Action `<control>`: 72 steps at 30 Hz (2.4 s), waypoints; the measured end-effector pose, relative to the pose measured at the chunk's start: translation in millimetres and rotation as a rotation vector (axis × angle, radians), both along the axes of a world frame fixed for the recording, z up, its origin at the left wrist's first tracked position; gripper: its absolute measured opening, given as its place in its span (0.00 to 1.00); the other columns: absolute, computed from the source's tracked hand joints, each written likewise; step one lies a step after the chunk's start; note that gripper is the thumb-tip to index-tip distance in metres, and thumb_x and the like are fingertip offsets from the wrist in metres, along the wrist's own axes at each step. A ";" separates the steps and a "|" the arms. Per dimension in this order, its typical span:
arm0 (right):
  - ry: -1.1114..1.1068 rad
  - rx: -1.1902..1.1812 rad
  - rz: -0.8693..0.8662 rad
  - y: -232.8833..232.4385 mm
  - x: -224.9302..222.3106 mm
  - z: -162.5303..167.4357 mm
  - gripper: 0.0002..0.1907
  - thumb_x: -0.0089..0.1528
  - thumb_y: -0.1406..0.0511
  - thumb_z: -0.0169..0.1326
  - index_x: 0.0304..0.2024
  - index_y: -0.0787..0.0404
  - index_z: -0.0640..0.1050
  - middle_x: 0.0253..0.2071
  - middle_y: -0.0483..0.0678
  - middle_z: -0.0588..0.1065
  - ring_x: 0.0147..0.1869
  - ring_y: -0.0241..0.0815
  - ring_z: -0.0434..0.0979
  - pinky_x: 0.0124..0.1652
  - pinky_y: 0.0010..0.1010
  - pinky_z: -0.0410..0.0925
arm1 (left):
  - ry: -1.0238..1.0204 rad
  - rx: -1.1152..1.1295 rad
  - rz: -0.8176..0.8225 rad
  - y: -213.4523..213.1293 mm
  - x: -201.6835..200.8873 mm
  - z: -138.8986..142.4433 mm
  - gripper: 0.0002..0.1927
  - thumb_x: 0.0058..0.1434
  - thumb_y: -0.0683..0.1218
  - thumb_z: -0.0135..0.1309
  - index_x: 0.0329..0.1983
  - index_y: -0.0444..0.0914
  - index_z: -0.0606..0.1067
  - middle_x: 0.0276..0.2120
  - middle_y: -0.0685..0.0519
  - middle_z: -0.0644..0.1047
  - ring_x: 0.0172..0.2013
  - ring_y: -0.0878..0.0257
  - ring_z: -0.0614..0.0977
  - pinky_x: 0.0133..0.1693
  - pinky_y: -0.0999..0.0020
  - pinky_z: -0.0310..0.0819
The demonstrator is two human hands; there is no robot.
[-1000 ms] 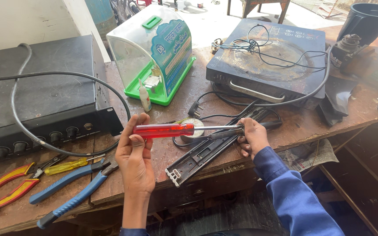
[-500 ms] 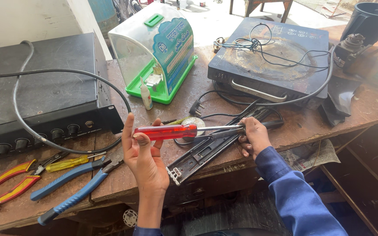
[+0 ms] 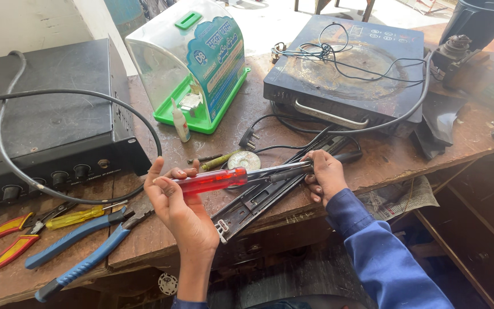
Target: The person uses a red-handled screwdriver to work on a metal drawer slide rail on the workbench, then brushes the rail with a small brush and slides its components back and forth, holding the rail with both hands.
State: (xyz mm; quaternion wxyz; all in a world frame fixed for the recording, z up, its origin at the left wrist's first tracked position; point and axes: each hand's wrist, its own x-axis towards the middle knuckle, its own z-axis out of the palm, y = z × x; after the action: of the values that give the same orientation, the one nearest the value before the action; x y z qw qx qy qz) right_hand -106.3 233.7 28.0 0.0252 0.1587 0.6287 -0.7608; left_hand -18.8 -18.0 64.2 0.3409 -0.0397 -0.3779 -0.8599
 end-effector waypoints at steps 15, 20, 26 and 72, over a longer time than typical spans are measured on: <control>0.034 0.033 -0.014 3.1 -0.7 -2.8 0.15 0.67 0.54 0.41 0.38 0.55 0.73 0.20 0.44 0.64 0.12 0.28 0.50 0.09 0.24 0.48 | -0.705 -0.966 -0.208 -60.7 3.6 50.1 0.19 0.61 0.58 0.58 0.37 0.36 0.80 0.19 0.53 0.77 0.20 0.67 0.76 0.23 0.71 0.67; 0.013 0.032 -0.001 6.3 -2.3 -6.7 0.15 0.67 0.53 0.40 0.39 0.53 0.73 0.20 0.45 0.62 0.11 0.29 0.48 0.10 0.25 0.48 | -0.308 -1.280 0.074 -59.0 13.7 48.5 0.14 0.64 0.52 0.59 0.44 0.39 0.80 0.25 0.52 0.81 0.26 0.65 0.84 0.32 0.71 0.75; 0.042 0.076 -0.011 6.4 -3.2 -5.8 0.16 0.65 0.53 0.41 0.39 0.55 0.74 0.20 0.46 0.64 0.10 0.30 0.50 0.09 0.26 0.48 | 0.030 -1.518 -0.033 -72.5 17.4 58.8 0.14 0.60 0.44 0.62 0.49 0.38 0.79 0.39 0.50 0.81 0.35 0.61 0.84 0.36 0.65 0.79; -0.008 0.022 0.080 15.5 -2.9 -1.3 0.15 0.66 0.53 0.43 0.36 0.55 0.73 0.19 0.43 0.61 0.12 0.28 0.49 0.10 0.25 0.49 | -0.201 -1.789 -0.749 -60.2 -27.2 87.8 0.31 0.57 0.55 0.60 0.62 0.39 0.73 0.28 0.50 0.82 0.28 0.61 0.82 0.33 0.65 0.76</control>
State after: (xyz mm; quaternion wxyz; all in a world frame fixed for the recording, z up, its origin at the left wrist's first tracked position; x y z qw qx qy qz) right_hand -109.2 249.3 26.6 0.0565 0.1368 0.6429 -0.7515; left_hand -46.0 -78.2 152.0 -0.1444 -0.3278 -0.8816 -0.3073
